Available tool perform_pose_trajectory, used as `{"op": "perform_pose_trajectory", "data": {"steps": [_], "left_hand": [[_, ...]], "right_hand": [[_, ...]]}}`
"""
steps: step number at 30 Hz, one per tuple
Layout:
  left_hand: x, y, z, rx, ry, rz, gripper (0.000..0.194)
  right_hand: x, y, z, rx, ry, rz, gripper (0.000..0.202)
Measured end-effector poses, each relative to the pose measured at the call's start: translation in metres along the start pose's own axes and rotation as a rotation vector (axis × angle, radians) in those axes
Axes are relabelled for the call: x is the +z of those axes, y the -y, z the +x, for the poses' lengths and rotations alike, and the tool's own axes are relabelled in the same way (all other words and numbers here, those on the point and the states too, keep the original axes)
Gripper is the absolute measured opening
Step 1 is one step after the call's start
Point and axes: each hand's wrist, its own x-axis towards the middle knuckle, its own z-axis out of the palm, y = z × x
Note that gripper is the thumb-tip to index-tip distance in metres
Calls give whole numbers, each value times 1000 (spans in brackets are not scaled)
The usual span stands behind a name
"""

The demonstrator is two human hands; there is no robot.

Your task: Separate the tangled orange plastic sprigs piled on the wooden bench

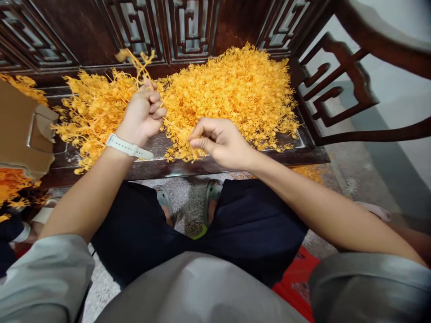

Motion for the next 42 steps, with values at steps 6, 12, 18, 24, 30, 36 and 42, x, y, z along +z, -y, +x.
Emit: {"op": "perform_pose_trajectory", "data": {"steps": [6, 12, 18, 24, 30, 36, 42], "left_hand": [[-3, 2, 5, 1, 81, 150, 23], [-6, 1, 18, 120, 121, 210, 31], [-30, -48, 44, 433, -308, 80, 34], [-73, -53, 55, 276, -42, 223, 29], [-48, -26, 36, 164, 103, 270, 25], [-19, -1, 2, 125, 216, 302, 20], [6, 10, -26, 204, 234, 243, 28]], "right_hand": [[12, 24, -7, -174, 164, -101, 27], [14, 45, -15, -240, 180, -295, 18], [42, 78, -53, -426, 633, -482, 25], [7, 40, -25, -144, 138, -195, 19], [-57, -55, 5, 227, -346, -294, 58], [-18, -36, -3, 182, -17, -180, 80], [7, -21, 2, 90, 61, -64, 56]]}}
